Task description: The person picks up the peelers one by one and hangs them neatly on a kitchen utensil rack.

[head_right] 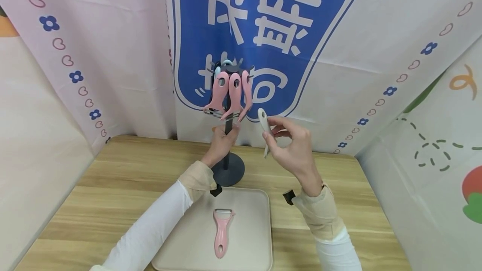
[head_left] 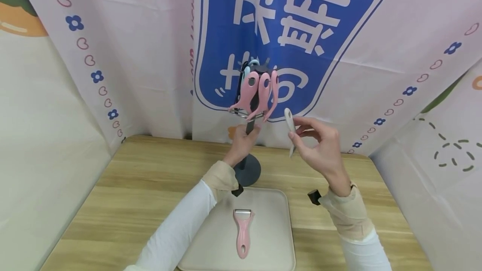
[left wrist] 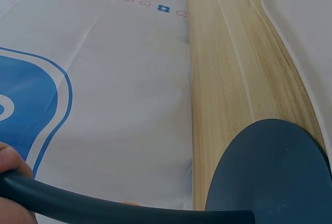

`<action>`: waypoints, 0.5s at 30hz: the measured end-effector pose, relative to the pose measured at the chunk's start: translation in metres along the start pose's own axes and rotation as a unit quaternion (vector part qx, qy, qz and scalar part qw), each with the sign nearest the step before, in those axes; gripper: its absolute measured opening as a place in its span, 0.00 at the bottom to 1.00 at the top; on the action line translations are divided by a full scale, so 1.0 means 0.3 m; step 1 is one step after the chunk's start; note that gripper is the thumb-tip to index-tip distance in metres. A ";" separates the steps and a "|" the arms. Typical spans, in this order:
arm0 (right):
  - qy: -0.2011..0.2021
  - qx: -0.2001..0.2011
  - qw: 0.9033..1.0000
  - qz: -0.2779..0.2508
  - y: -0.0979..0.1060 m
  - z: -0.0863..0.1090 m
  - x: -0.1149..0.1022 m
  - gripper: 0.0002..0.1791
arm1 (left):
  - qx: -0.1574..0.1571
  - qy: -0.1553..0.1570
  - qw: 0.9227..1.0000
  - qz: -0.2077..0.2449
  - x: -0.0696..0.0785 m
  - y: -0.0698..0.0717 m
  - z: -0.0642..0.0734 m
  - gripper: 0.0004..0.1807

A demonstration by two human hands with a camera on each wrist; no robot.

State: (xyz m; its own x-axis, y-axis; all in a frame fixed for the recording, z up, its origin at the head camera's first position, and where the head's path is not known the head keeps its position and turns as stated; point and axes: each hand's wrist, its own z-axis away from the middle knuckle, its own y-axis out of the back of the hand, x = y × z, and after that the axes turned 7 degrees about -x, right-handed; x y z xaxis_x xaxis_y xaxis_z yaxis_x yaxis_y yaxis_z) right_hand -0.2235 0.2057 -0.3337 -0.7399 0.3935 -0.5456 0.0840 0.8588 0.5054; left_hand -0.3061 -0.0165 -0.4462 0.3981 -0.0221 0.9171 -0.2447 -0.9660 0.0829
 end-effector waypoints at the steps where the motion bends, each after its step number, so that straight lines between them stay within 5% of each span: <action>1: -0.001 0.002 1.000 0.003 -0.001 -0.002 0.000 0.19 | -0.001 0.001 1.000 0.000 -0.001 0.001 0.001 0.27; 15: -0.001 0.032 0.999 -0.031 -0.015 -0.042 0.010 0.19 | -0.004 -0.008 1.000 -0.010 -0.006 -0.001 0.002 0.27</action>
State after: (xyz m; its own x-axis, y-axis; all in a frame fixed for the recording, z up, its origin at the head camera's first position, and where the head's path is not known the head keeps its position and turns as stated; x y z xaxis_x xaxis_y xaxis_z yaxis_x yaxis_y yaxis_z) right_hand -0.2346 0.1989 -0.3291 -0.7441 0.3387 -0.5759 0.0803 0.9011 0.4262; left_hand -0.3063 -0.0164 -0.4481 0.4177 -0.0063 0.9086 -0.2436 -0.9641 0.1053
